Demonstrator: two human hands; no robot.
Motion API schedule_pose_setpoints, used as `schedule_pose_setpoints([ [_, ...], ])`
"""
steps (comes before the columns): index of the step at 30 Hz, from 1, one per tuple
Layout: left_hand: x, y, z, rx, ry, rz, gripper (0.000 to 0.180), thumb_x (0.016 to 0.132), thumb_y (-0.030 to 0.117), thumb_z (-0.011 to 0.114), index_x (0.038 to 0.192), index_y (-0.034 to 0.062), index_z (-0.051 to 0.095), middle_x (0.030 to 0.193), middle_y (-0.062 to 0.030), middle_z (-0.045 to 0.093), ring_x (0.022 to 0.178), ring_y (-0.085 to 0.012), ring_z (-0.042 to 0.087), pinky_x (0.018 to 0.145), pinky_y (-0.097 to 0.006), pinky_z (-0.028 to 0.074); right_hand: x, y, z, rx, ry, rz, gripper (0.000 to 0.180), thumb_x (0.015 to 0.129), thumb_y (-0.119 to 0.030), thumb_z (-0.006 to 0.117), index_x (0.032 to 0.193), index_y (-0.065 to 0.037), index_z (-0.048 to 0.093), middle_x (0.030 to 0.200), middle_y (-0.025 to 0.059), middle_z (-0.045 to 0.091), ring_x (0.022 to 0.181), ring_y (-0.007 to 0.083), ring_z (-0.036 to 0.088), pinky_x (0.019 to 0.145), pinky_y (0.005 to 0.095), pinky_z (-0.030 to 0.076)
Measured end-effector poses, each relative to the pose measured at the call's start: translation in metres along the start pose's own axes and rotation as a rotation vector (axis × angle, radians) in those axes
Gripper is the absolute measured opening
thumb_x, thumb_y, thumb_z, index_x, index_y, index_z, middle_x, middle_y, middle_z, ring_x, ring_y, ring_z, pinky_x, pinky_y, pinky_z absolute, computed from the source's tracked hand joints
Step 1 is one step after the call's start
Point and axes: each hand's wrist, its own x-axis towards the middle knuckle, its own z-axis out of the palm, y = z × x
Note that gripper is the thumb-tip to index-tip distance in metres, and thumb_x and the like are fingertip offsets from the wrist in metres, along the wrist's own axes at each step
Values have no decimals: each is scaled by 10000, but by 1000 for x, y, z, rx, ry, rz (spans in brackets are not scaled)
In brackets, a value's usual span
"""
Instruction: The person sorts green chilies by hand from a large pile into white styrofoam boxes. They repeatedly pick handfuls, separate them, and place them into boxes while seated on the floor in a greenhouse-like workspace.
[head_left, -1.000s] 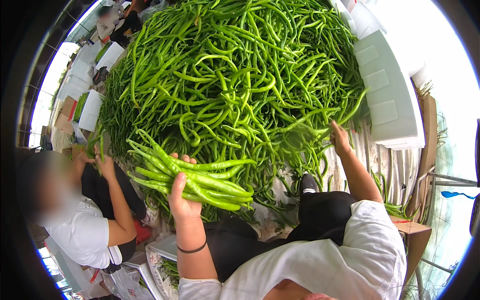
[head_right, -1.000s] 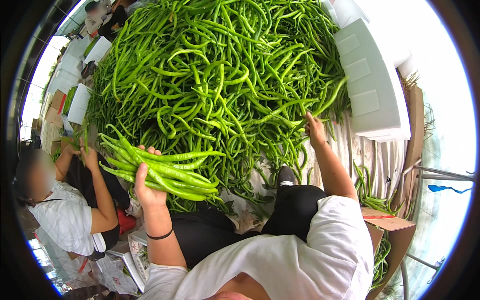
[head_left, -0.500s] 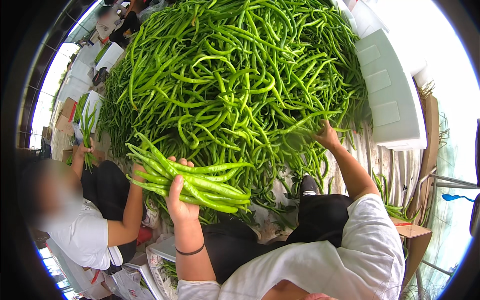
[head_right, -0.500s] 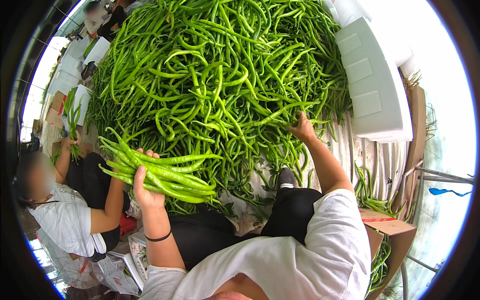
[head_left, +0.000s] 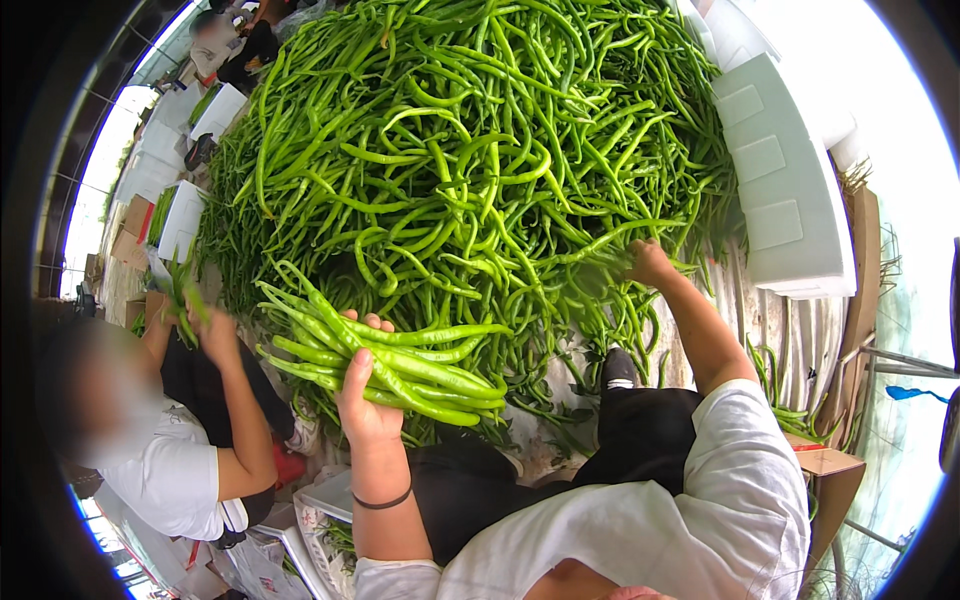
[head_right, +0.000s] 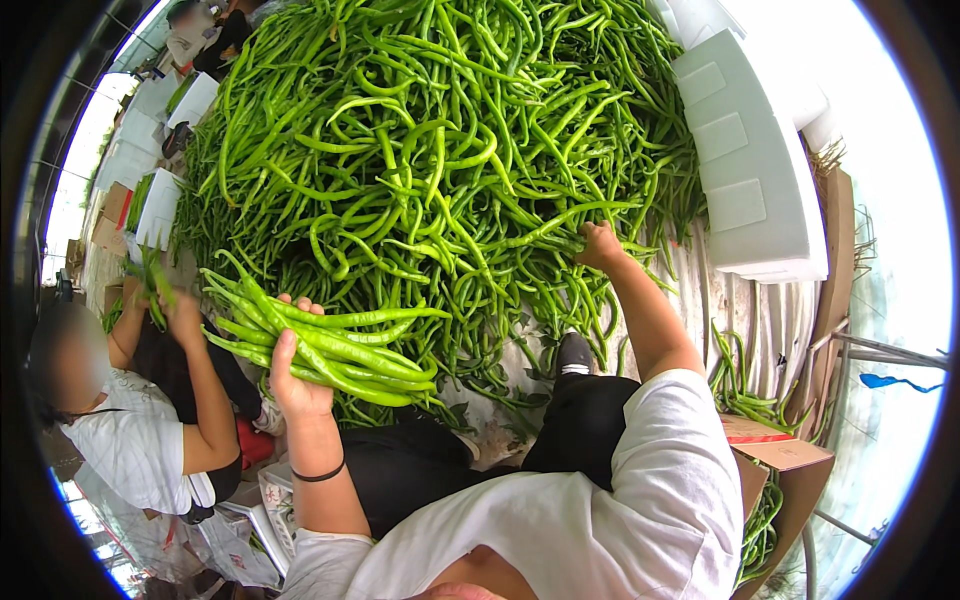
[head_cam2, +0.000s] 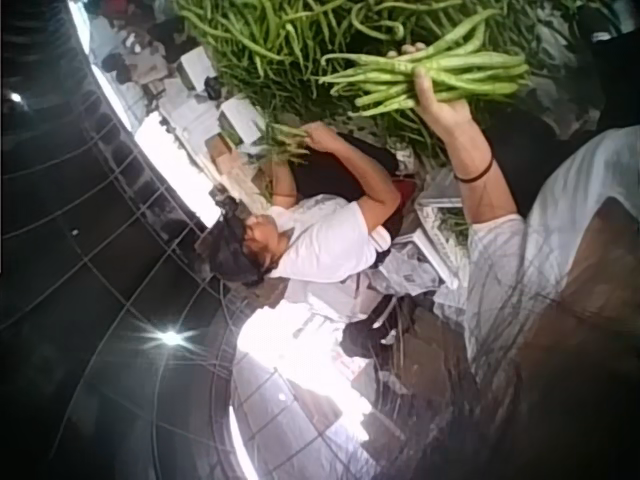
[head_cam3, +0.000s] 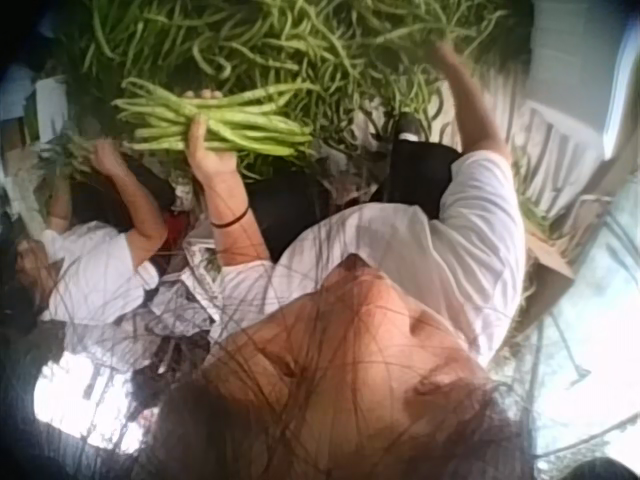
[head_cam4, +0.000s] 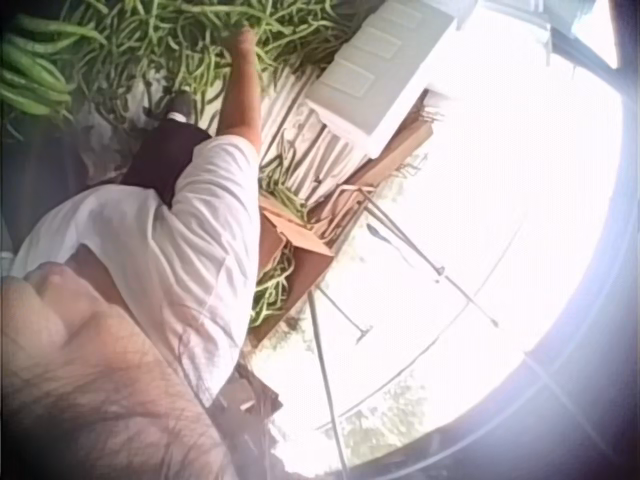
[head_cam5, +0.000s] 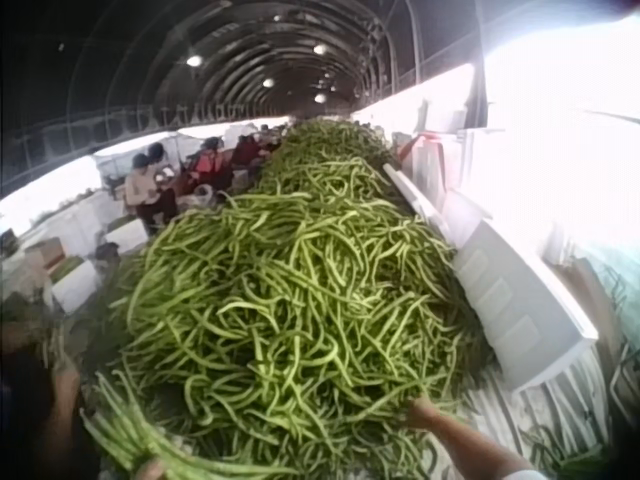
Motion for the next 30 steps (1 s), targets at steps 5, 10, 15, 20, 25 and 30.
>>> schedule_pose_setpoints([
  [5, -3, 5, -1, 16, 11, 9, 520, 821, 84, 594, 1294, 9, 392, 1130, -151, 507, 1089, -253, 488, 1018, -397, 372, 2, 9, 1, 117, 54, -5, 575, 604, -151, 769, 1124, -40, 552, 1091, 190, 587, 1058, 337, 556, 918, 372, 474],
  [10, -4, 7, -6, 4, 10, 10, 520, 818, 84, 599, 1292, 14, 395, 1131, -149, 504, 1090, -255, 486, 1017, -401, 372, -13, -25, -17, 153, 78, -85, 564, 613, -137, 723, 1137, -28, 544, 1055, 209, 574, 1029, 364, 558, 868, 395, 489],
  [15, -2, 6, 0, -5, -1, -5, 525, 814, 81, 604, 1293, 14, 399, 1133, -148, 501, 1091, -263, 485, 1014, -402, 374, -11, -29, 4, -97, 101, -189, 497, 695, -230, 704, 1126, -33, 556, 1092, 220, 536, 1050, 356, 526, 899, 422, 469],
  [20, -4, 9, -2, 8, 24, 16, 529, 814, 84, 602, 1297, 13, 398, 1135, -150, 497, 1097, -261, 477, 1014, -399, 371, -23, -26, -10, -300, 176, -286, 369, 814, -337, 621, 1012, -30, 572, 1031, 133, 536, 1012, 293, 496, 908, 394, 383],
  [25, -3, 12, -6, -13, 17, -1, 538, 812, 89, 603, 1302, 16, 394, 1140, -147, 491, 1099, -261, 472, 1011, -402, 372, -29, -22, -17, -13, 74, -242, 450, 865, -372, 589, 1128, -22, 480, 1031, 201, 609, 992, 359, 591, 810, 438, 487],
  [30, -2, 11, -4, -13, 24, -10, 548, 807, 92, 615, 1304, 21, 394, 1141, -144, 491, 1095, -264, 478, 1000, -400, 380, -1, -29, -27, -162, -137, 62, 379, 827, -304, 601, 1100, -44, 562, 1052, 171, 648, 1016, 326, 617, 859, 432, 485],
])
